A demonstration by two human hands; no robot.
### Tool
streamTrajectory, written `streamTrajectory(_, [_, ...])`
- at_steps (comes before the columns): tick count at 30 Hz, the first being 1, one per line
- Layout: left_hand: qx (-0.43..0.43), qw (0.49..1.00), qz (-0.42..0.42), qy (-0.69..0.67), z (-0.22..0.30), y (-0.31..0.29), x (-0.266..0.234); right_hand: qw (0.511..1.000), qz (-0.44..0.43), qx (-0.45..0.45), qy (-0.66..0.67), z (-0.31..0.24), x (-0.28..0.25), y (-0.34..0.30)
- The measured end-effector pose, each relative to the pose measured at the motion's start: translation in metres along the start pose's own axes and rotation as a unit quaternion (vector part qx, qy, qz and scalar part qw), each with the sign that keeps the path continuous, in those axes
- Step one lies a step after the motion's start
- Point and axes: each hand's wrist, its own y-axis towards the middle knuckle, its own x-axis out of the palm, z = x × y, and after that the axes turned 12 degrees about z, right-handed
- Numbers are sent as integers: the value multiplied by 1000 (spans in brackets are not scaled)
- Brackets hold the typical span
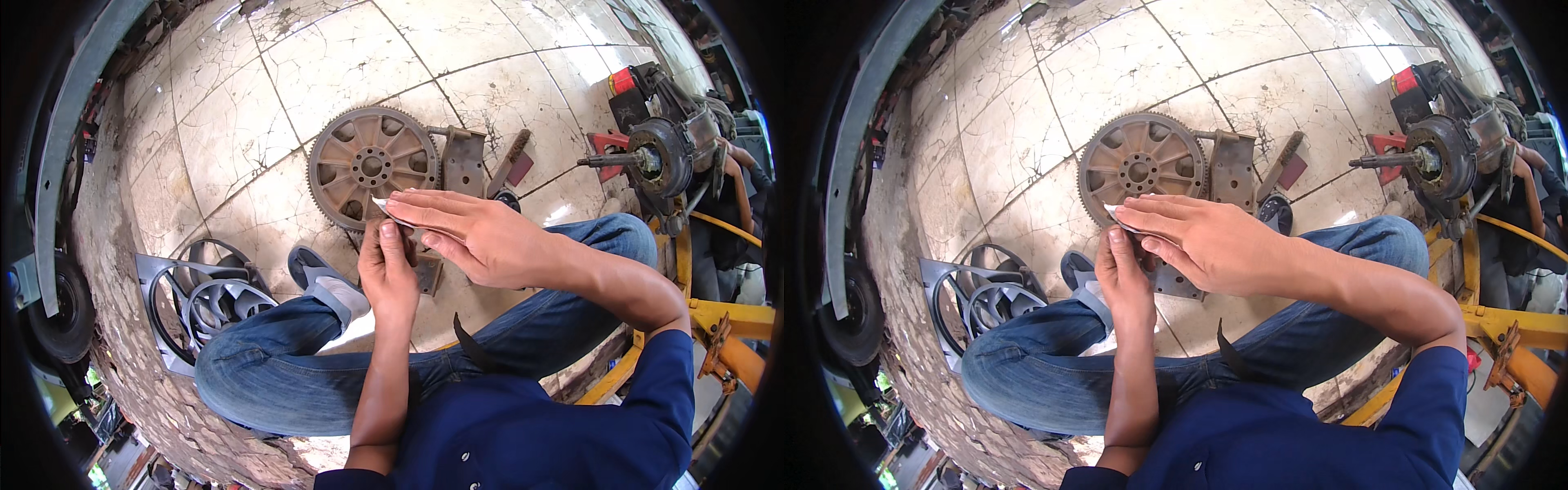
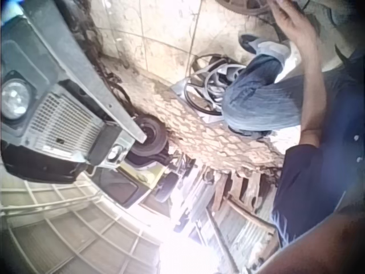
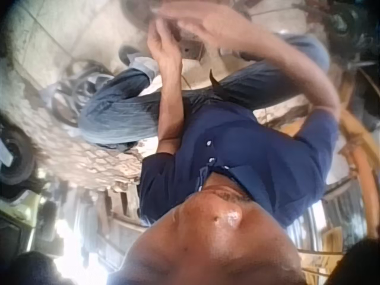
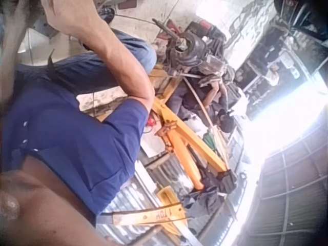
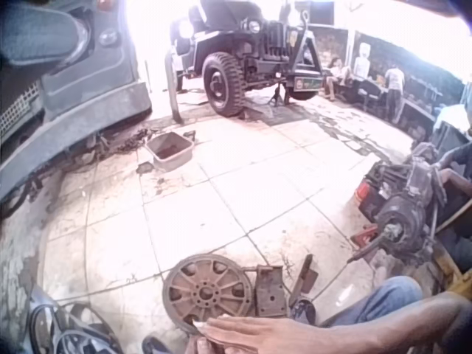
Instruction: The person sits on the floor and uses a sanding block to smooth a small metal ring held in the left hand. The person repeatedly rubs the sanding block over the ring's surfaces while a larger gear rests on the floor nearby.
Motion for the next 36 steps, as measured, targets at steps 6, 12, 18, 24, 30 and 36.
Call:
streamTrajectory(6, [5,999,-46,25,-8,-10,2,1000,9,-7,-8,7,4,1])
streamTrajectory(12, [-6,1000,-28,8,-2,-10,3,1000,1,-6,5,4,2,1])
streamTrajectory(18, [24,1000,-8,6,3,-1,-3,999,5,6,36,1,3,1])
streamTrajectory(24, [23,999,-32,30,-2,-11,7,996,-13,56,68,1,2,1])
streamTrajectory(30, [25,998,-18,57,-11,-16,9,997,-2,41,63,0,4,3])
streamTrajectory(36, [-3,999,-14,47,1,2,1,998,13,32,56,2,3,1])
